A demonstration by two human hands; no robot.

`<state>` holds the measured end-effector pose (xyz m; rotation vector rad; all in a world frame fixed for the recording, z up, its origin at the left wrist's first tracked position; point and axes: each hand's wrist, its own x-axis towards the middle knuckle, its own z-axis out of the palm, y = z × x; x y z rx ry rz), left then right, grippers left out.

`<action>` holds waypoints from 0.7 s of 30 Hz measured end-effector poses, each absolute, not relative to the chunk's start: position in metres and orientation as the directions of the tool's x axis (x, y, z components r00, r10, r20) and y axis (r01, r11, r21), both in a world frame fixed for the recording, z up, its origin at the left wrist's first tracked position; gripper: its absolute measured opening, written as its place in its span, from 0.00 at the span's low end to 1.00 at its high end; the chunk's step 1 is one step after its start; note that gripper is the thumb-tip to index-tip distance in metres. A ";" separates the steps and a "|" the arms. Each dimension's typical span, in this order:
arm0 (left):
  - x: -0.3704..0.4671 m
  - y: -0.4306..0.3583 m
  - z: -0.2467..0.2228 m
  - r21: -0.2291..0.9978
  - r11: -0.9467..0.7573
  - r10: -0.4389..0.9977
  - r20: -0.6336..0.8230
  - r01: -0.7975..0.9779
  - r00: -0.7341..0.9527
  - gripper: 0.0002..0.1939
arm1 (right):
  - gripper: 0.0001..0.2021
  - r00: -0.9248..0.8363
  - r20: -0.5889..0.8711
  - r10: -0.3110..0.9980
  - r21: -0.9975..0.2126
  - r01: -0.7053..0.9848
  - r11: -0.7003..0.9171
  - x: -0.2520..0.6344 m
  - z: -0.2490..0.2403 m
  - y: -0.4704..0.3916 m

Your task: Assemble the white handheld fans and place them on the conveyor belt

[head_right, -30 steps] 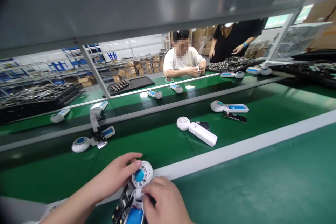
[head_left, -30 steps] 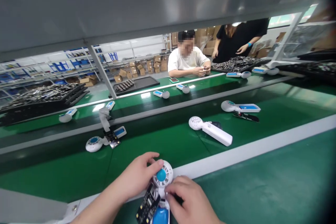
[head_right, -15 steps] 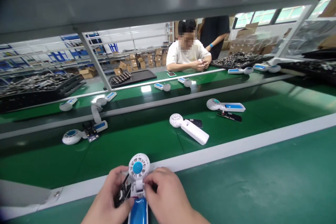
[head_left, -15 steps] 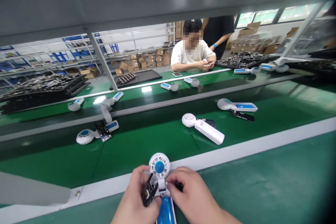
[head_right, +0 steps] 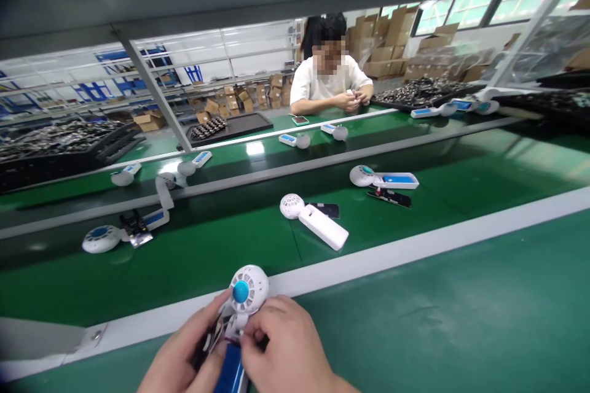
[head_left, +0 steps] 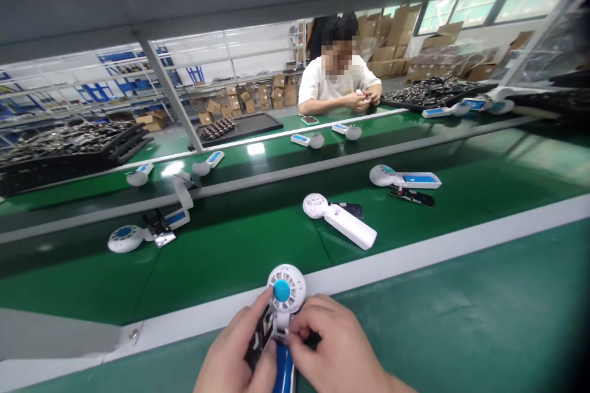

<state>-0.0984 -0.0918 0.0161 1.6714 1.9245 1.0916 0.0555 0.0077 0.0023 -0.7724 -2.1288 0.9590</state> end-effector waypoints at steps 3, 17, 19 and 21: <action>-0.094 -0.090 0.016 0.856 0.149 0.940 0.033 0.495 -0.340 0.31 | 0.07 -0.606 0.357 0.711 -0.788 0.214 0.577 0.054 0.002 0.003; -0.073 -0.082 0.037 0.851 0.408 0.855 -0.230 0.330 -0.464 0.30 | 0.08 -0.631 0.299 0.716 -0.793 0.253 0.554 0.055 0.001 -0.002; -0.071 -0.081 0.038 0.847 0.413 0.853 -0.231 0.336 -0.468 0.30 | 0.07 -0.648 0.270 0.712 -0.807 0.252 0.535 0.057 0.002 -0.001; -0.070 -0.080 0.038 0.844 0.410 0.851 -0.218 0.346 -0.478 0.28 | 0.07 -0.650 0.241 0.720 -0.809 0.276 0.519 0.059 0.003 0.000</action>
